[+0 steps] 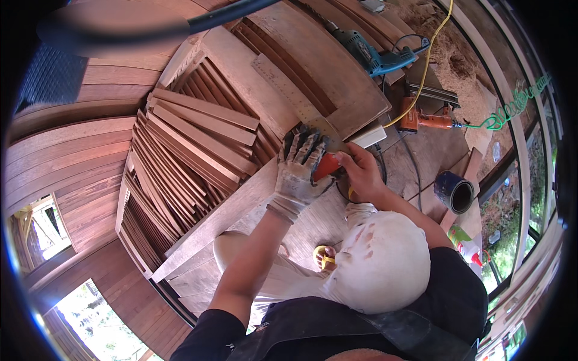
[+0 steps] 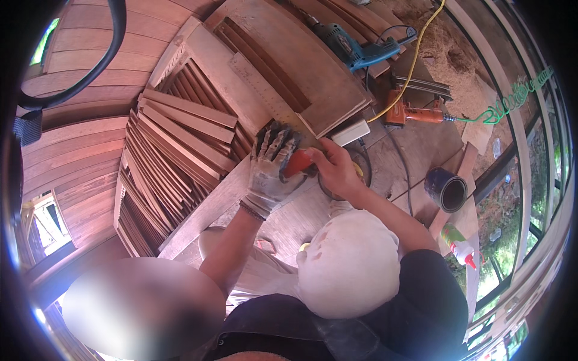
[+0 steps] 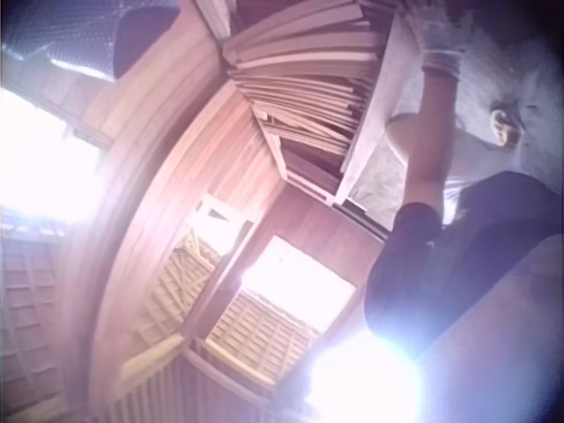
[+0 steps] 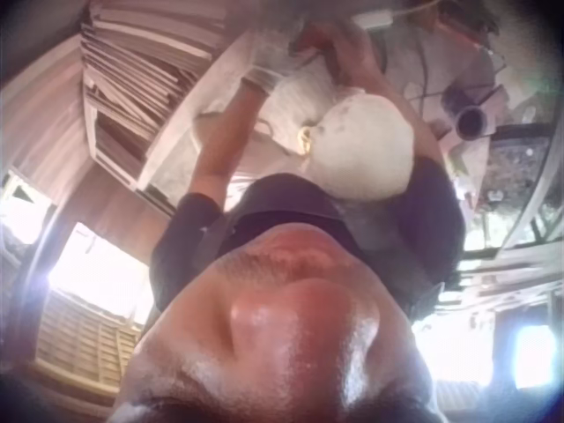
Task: The person uses a power drill to fasten wooden slats into a curved wooden frame. They then use a sanding block to smooth the edges of the slats and a metal ruler to measure and align the pieces.
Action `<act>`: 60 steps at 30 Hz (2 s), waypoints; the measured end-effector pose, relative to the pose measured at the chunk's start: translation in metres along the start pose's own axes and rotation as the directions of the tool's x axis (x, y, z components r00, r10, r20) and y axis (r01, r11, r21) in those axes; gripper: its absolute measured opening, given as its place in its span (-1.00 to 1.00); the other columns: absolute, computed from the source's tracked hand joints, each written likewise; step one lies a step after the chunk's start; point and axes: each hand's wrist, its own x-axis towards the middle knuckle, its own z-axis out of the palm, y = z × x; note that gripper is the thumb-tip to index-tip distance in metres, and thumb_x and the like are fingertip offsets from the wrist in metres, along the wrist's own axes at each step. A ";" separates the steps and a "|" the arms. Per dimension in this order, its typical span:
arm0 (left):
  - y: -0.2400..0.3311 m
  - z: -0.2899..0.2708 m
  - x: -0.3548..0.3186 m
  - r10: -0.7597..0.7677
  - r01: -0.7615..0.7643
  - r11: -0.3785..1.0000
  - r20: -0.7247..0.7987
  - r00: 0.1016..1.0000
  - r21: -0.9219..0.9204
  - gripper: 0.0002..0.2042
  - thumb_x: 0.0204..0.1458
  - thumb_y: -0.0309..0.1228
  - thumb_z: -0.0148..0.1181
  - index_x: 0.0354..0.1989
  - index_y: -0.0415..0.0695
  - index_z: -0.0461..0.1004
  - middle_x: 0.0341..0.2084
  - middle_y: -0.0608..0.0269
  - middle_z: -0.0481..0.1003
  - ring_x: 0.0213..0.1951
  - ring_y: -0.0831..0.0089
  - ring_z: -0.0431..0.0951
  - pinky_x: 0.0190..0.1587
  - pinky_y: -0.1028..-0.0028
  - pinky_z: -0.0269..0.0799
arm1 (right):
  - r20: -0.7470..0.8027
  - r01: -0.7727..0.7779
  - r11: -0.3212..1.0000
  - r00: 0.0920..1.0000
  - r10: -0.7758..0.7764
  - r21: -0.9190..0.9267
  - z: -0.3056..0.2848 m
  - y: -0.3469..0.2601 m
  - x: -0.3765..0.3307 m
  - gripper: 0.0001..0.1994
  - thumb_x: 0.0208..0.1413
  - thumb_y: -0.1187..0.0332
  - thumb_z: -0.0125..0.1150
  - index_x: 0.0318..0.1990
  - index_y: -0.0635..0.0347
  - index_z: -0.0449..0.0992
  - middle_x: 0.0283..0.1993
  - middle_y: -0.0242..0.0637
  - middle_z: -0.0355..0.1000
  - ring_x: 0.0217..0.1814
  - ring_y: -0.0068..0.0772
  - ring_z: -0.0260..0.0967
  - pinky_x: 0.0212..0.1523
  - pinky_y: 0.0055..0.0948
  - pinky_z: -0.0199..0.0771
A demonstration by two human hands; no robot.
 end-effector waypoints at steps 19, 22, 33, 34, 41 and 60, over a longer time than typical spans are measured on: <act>0.002 -0.013 0.002 -0.056 0.056 0.998 0.114 0.992 0.000 -0.24 -0.13 -0.02 0.41 0.31 -0.05 0.42 0.36 0.09 0.32 0.44 0.06 0.19 0.51 0.00 -0.07 | -0.018 0.051 0.995 0.999 -0.050 0.081 0.007 0.005 0.001 -0.72 0.41 0.35 0.09 0.12 0.37 0.43 -0.08 -0.38 0.53 -0.05 -0.66 0.37 0.00 -0.59 0.39; 0.001 -0.011 0.001 -0.062 0.063 0.998 0.129 0.990 -0.005 -0.20 -0.14 0.02 0.41 0.34 0.01 0.39 0.37 0.13 0.31 0.45 0.06 0.16 0.52 -0.02 -0.11 | 0.009 0.039 0.990 0.999 -0.041 0.135 0.004 0.011 0.003 -0.68 0.41 0.34 0.10 0.17 0.40 0.39 -0.08 -0.39 0.52 -0.06 -0.68 0.36 -0.03 -0.62 0.37; 0.004 -0.017 0.004 -0.076 0.082 0.995 0.083 0.994 -0.064 -0.26 -0.18 -0.10 0.45 0.29 0.04 0.45 0.31 0.12 0.38 0.42 0.05 0.21 0.51 0.02 -0.02 | 0.018 0.117 0.973 0.992 -0.123 0.197 0.004 0.022 0.005 -0.64 0.43 0.33 0.09 0.22 0.40 0.33 -0.04 -0.39 0.51 -0.06 -0.69 0.38 -0.05 -0.65 0.39; 0.003 -0.017 0.004 -0.072 0.078 0.994 0.072 0.995 -0.075 -0.26 -0.19 -0.11 0.45 0.28 0.04 0.45 0.31 0.12 0.38 0.42 0.05 0.22 0.51 0.02 -0.02 | 0.036 0.132 0.967 0.989 -0.144 0.217 0.005 0.023 0.006 -0.64 0.43 0.33 0.08 0.22 0.40 0.33 -0.04 -0.38 0.51 -0.05 -0.68 0.39 -0.04 -0.64 0.39; 0.002 -0.015 0.004 -0.070 0.076 0.995 0.081 0.994 -0.072 -0.23 -0.16 -0.03 0.41 0.32 0.08 0.40 0.32 0.17 0.37 0.43 0.12 0.21 0.52 0.01 -0.08 | 0.022 0.100 0.966 0.994 -0.108 0.237 0.002 0.029 0.006 -0.63 0.44 0.36 0.07 0.27 0.37 0.28 -0.01 -0.37 0.51 -0.02 -0.67 0.40 -0.03 -0.62 0.42; 0.001 -0.015 0.004 -0.087 0.091 0.996 0.138 0.987 -0.024 -0.21 -0.14 0.04 0.40 0.35 0.09 0.39 0.36 0.16 0.33 0.45 0.10 0.16 0.54 0.04 -0.13 | 0.003 0.136 0.981 0.990 -0.138 0.136 0.004 0.024 0.005 -0.73 0.42 0.32 0.07 0.12 0.31 0.41 -0.10 -0.41 0.51 -0.14 -0.71 0.38 -0.12 -0.63 0.41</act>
